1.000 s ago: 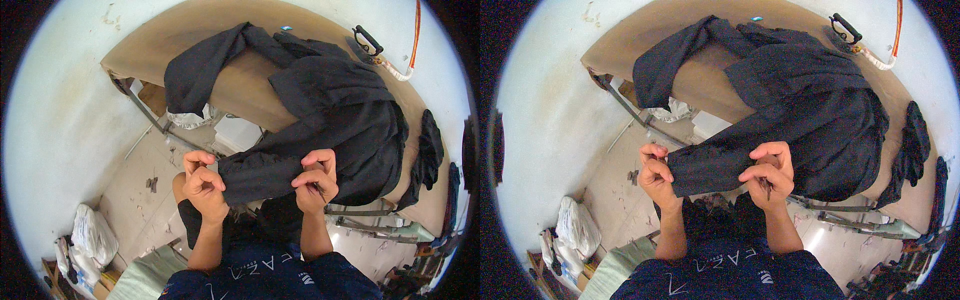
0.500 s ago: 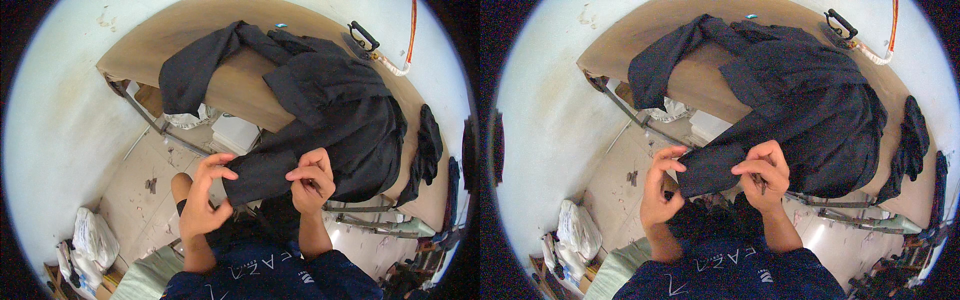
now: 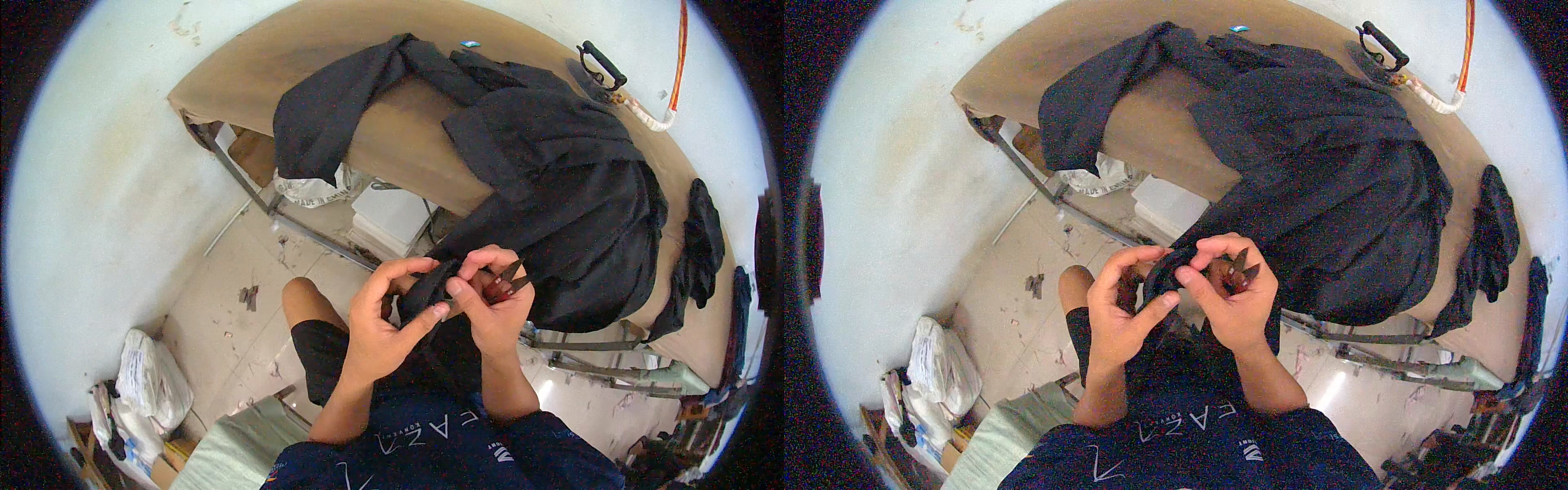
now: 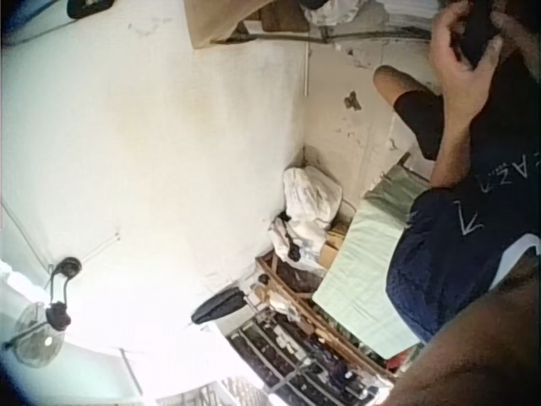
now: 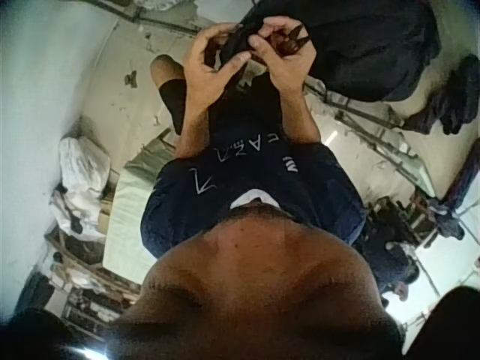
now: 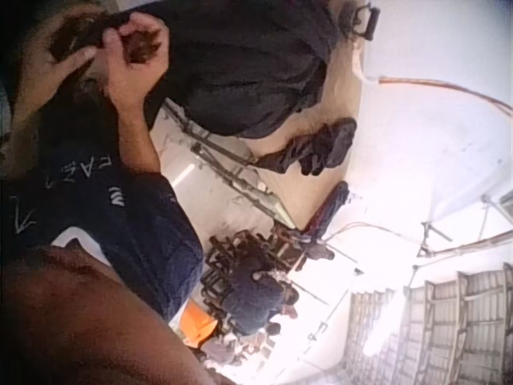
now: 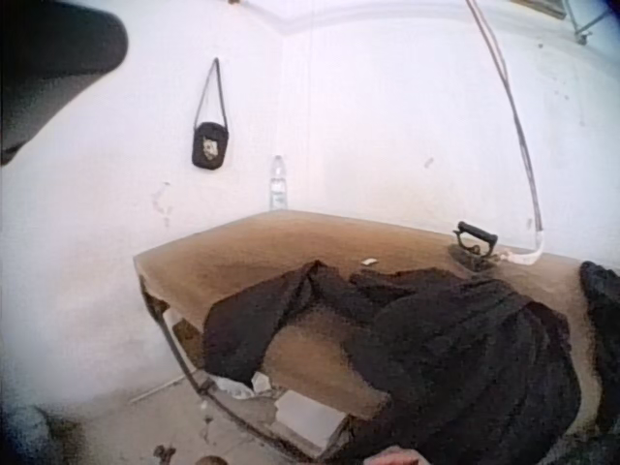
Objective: The person trims loose threads and edges from a black garment using small scissors. They repeatedly pick up the garment, cut small sections, and place it back on the ironing board.
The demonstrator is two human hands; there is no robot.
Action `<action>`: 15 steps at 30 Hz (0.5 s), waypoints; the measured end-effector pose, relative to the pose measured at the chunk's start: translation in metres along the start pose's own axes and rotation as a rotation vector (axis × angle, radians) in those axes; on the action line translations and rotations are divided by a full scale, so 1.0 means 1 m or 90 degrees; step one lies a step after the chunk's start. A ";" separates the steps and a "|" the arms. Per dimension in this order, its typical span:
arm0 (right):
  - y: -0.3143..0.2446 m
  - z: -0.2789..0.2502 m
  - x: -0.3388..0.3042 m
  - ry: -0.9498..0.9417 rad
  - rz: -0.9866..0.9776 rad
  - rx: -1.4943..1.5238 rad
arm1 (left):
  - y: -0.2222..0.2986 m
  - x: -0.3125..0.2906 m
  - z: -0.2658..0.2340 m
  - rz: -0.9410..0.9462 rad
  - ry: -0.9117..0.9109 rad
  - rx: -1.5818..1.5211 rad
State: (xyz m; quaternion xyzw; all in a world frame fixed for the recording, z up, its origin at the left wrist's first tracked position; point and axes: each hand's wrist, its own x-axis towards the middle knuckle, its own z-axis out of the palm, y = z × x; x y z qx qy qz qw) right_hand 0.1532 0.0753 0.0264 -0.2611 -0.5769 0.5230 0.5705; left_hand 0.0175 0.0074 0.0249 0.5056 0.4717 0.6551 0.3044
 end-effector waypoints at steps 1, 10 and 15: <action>0.001 -0.001 0.000 0.005 -0.016 -0.002 | 0.001 -0.001 0.001 -0.036 0.013 -0.066; -0.028 0.011 -0.010 -0.215 0.015 -0.172 | -0.006 -0.005 0.003 -0.090 0.069 -0.263; -0.029 0.012 -0.015 -0.173 0.097 -0.126 | 0.000 -0.006 0.012 -0.083 0.118 -0.133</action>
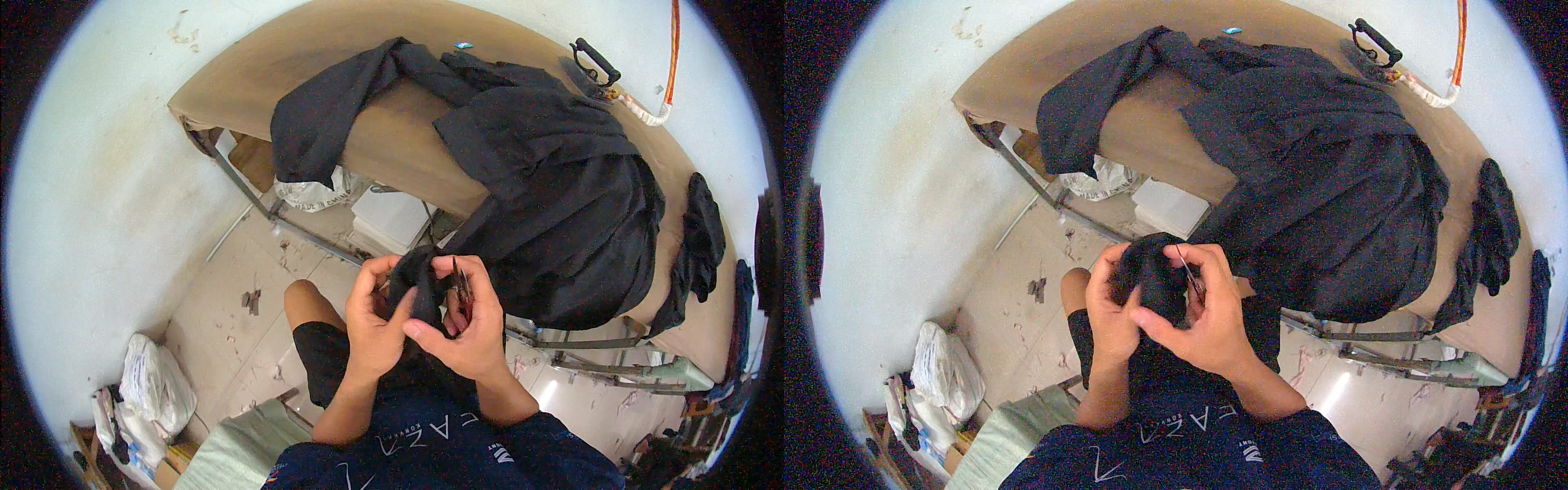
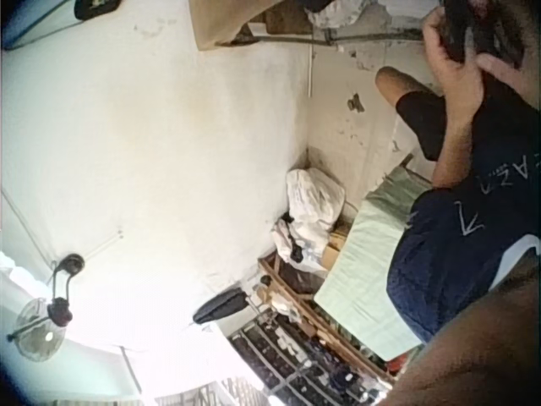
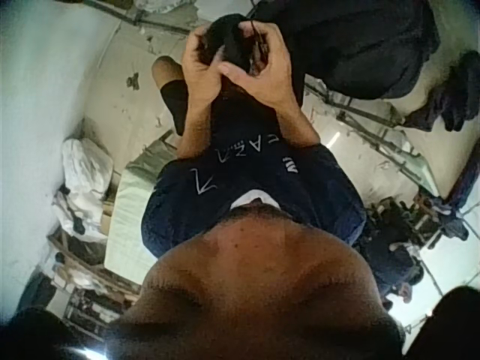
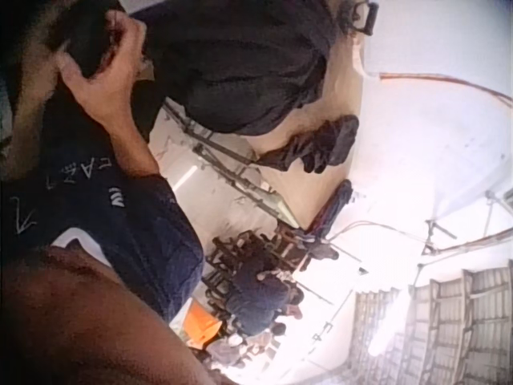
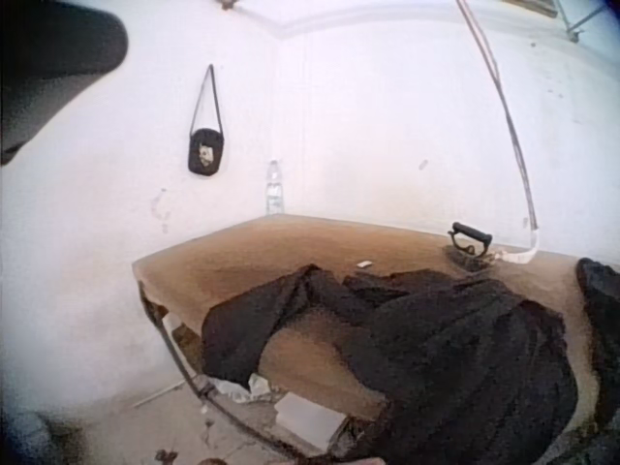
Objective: The person trims loose threads and edges from a black garment using small scissors. They repeatedly pick up the garment, cut small sections, and place it back on the ironing board.
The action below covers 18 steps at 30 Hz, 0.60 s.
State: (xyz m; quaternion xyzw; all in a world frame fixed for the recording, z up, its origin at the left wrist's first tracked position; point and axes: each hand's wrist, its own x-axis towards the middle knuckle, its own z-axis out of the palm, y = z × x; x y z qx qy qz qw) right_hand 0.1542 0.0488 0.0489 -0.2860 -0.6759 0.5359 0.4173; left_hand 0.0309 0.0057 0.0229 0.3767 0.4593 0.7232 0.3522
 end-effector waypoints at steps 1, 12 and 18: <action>-0.002 -0.002 -0.001 -0.013 -0.015 0.004 | 0.002 -0.001 0.003 0.010 -0.004 0.020; 0.005 -0.010 0.000 0.143 0.101 0.120 | 0.009 -0.001 -0.004 0.068 0.116 0.096; 0.003 -0.017 0.000 0.190 0.097 0.175 | 0.001 0.007 -0.013 0.374 0.284 0.320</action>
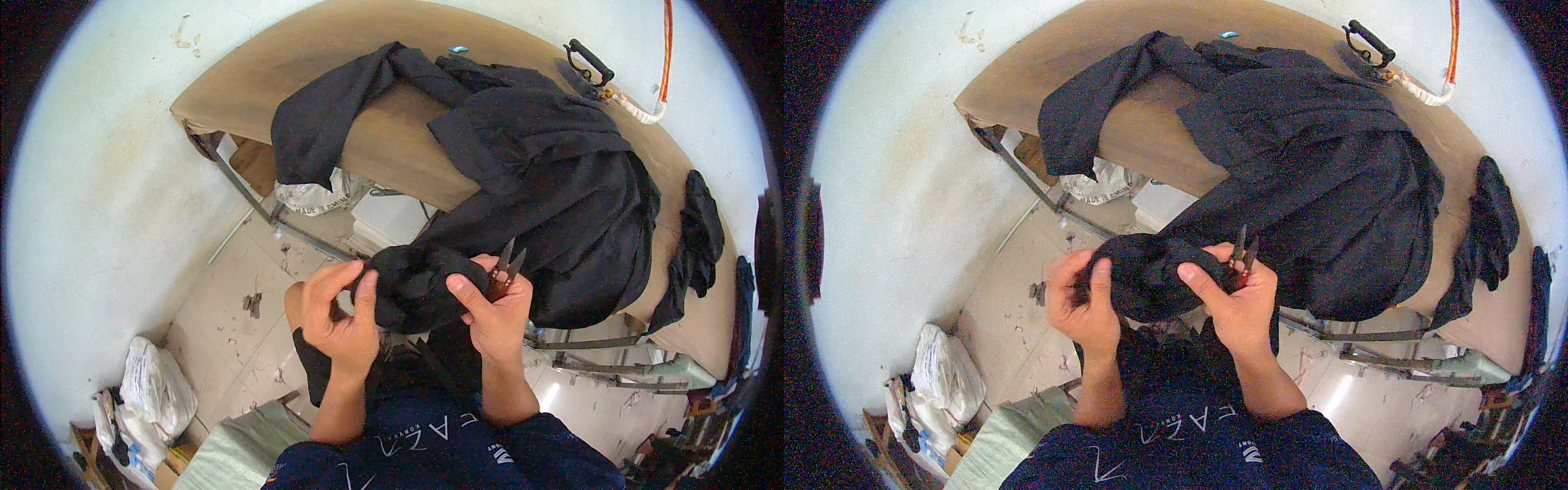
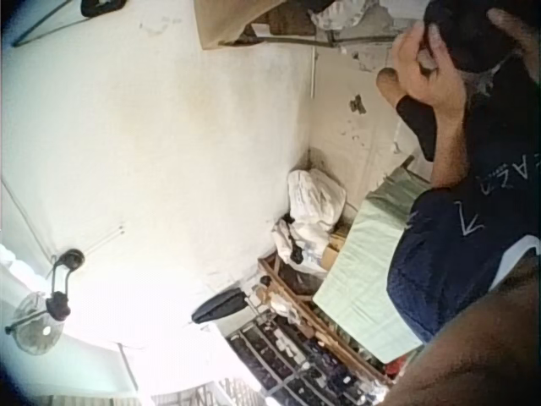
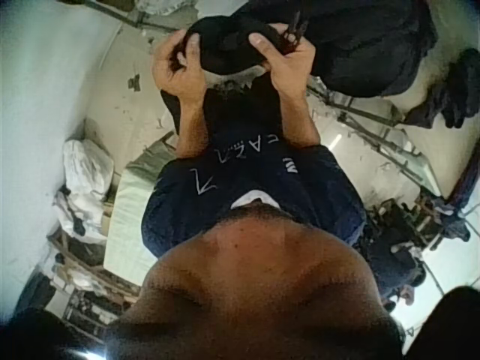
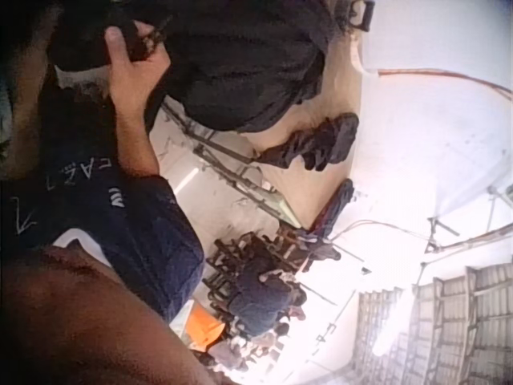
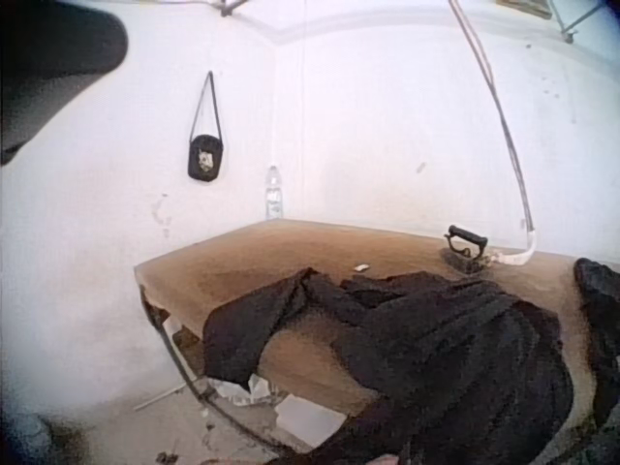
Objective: The person trims loose threads and edges from a black garment using small scissors. They repeatedly pick up the garment, cut small sections, and place it back on the ironing board.
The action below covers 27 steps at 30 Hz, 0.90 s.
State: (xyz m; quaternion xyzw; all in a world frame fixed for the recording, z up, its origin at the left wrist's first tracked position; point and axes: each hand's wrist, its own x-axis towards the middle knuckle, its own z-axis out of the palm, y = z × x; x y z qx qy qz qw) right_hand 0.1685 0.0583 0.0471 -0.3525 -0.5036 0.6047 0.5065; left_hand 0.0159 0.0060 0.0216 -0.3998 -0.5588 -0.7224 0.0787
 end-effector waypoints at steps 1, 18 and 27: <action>-0.001 -0.001 0.000 0.017 0.016 -0.006 | -0.001 0.005 -0.007 0.071 -0.021 0.073; -0.033 -0.001 0.025 -0.281 -0.208 -0.266 | 0.004 0.036 -0.017 0.372 -0.458 -0.092; -0.035 -0.003 0.025 -0.056 -0.254 -0.316 | -0.009 0.037 -0.013 0.316 -0.508 -0.184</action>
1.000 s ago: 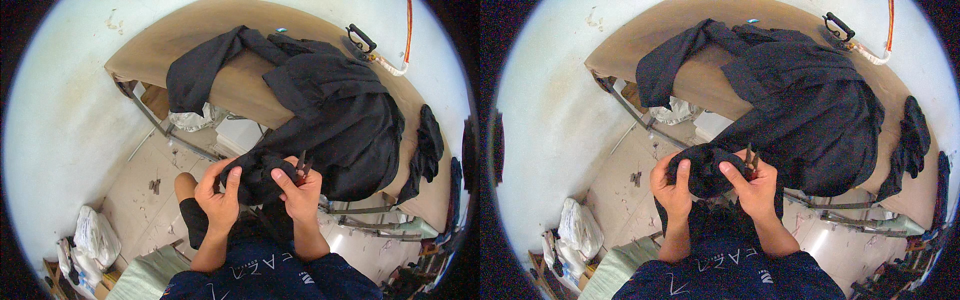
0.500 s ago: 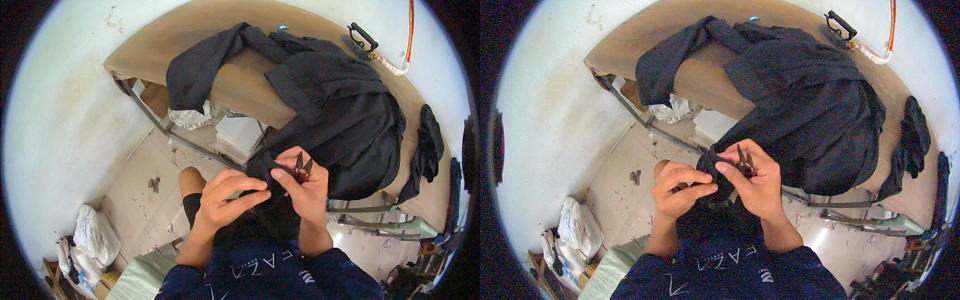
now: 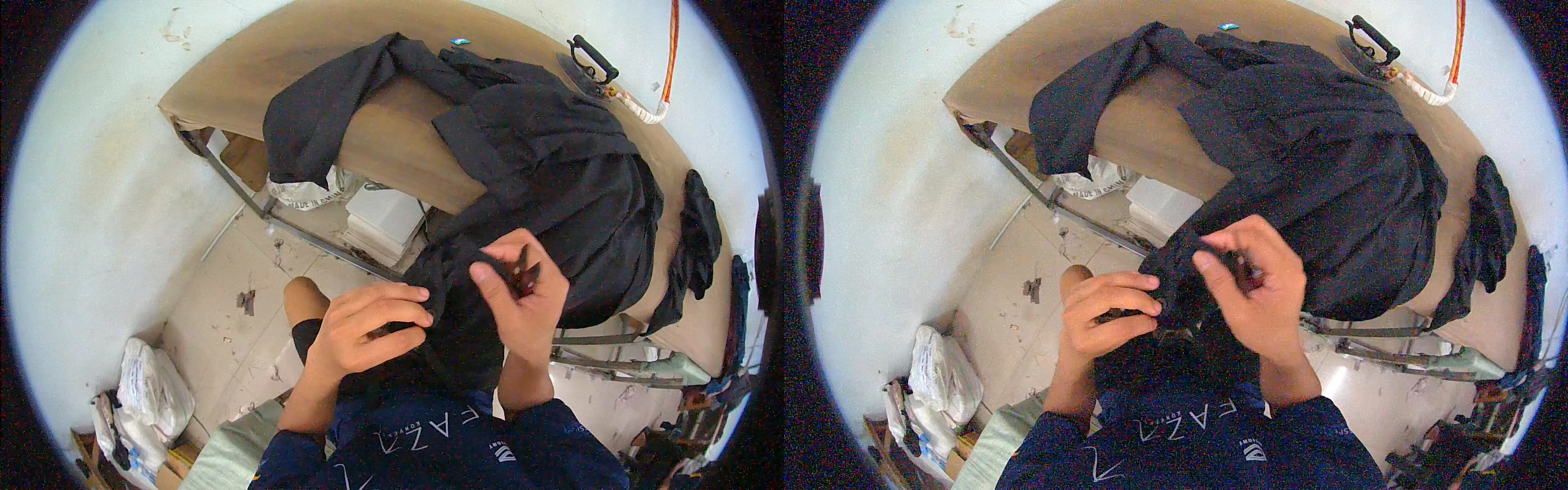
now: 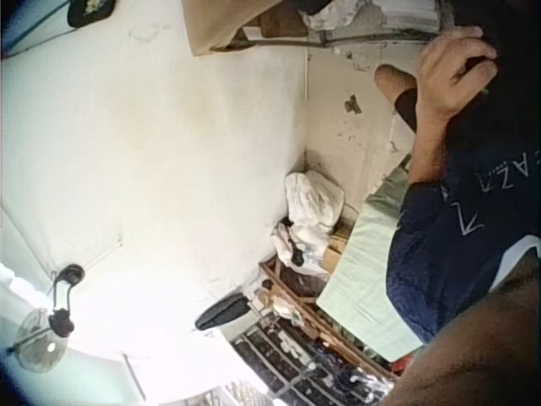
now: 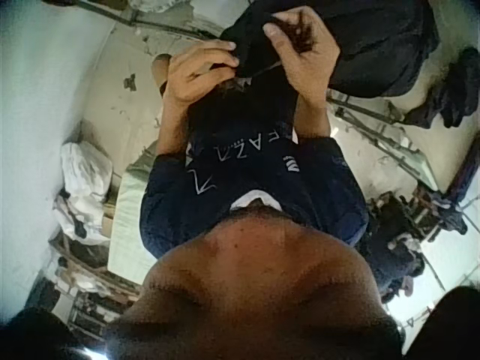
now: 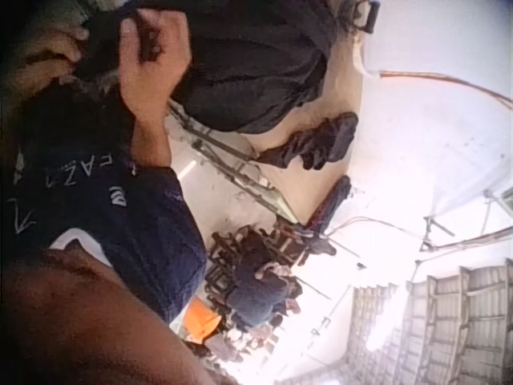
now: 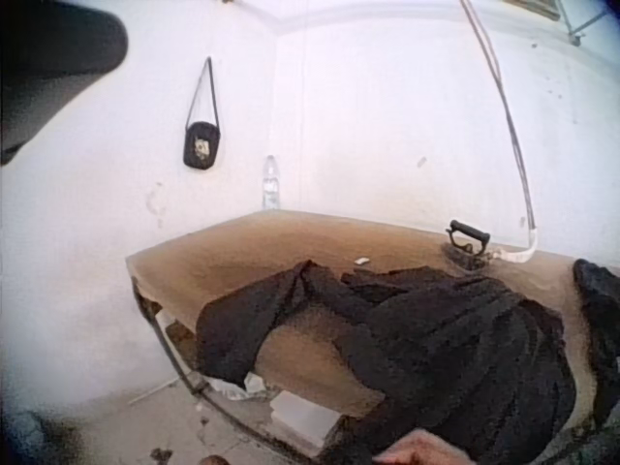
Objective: The person trims loose threads and edges from a black garment using small scissors. They repeatedly pick up the garment, cut small sections, and place it back on the ironing board.
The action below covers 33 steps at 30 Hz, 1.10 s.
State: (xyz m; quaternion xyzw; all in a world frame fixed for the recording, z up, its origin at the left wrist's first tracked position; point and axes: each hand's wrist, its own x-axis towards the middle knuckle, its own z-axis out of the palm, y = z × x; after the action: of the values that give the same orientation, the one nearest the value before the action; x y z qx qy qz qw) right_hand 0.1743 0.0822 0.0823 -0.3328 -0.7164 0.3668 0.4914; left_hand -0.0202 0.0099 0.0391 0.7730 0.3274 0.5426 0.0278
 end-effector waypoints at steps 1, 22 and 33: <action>0.000 0.004 -0.001 -0.008 -0.007 -0.026 | 0.001 0.000 0.001 -0.062 0.006 -0.054; 0.017 0.011 -0.007 -0.330 0.065 0.035 | -0.003 -0.020 0.000 -0.029 0.027 0.109; 0.036 0.016 -0.023 -0.323 0.046 0.000 | -0.007 -0.036 0.005 -0.109 -0.009 0.027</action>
State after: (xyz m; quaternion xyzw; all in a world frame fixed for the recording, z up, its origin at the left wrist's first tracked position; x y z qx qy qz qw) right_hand 0.1699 0.0778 0.0368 -0.2558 -0.8044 0.4556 0.2827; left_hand -0.0265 -0.0027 0.0047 0.7464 0.4036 0.5258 0.0596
